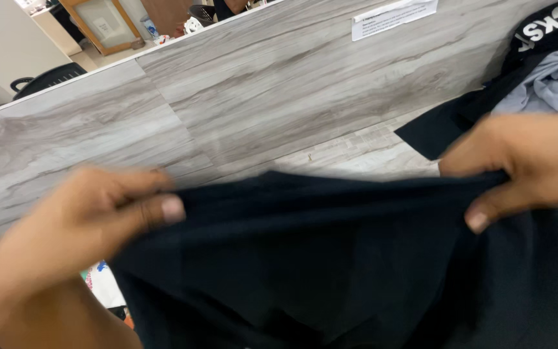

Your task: The person folds a black t-shirt and a pair of grey shorts and places them inside a suitcase.

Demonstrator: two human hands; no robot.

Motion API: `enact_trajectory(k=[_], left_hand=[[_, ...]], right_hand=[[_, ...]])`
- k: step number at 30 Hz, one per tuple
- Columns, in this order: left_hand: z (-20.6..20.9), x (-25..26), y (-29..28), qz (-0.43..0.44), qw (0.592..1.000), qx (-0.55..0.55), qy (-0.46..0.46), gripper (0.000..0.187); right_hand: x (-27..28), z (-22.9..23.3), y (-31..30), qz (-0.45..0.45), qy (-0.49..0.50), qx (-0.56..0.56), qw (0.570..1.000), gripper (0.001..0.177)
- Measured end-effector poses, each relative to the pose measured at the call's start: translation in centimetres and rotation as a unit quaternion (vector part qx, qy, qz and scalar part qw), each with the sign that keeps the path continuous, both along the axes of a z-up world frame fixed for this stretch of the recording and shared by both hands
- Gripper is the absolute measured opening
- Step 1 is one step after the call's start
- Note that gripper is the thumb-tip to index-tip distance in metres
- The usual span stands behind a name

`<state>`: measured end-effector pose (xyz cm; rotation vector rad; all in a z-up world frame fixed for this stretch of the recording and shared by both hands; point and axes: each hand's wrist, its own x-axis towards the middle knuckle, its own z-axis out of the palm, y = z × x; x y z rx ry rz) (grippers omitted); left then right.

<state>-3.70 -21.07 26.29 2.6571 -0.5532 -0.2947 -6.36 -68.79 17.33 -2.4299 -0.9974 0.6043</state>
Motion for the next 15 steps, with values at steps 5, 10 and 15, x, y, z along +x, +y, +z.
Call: enact_trajectory(k=[5,10,15], left_hand=[[1.6,11.2,0.0,0.077,0.97,-0.005,-0.229,0.041],[-7.4,21.6,-0.9,0.13,0.875,0.171,-0.434,0.037],[-19.2,20.1,-6.0,0.114,0.829,0.099,-0.539,0.021]], right_hand=[[12.6,2.7,0.2,-0.196,-0.108,-0.105,0.969,0.053],[23.6,-2.6,2.7,-0.355,-0.228,-0.062,0.905,0.063],[23.8,-12.0,7.3,-0.384,-0.479,-0.083,0.785,0.039]])
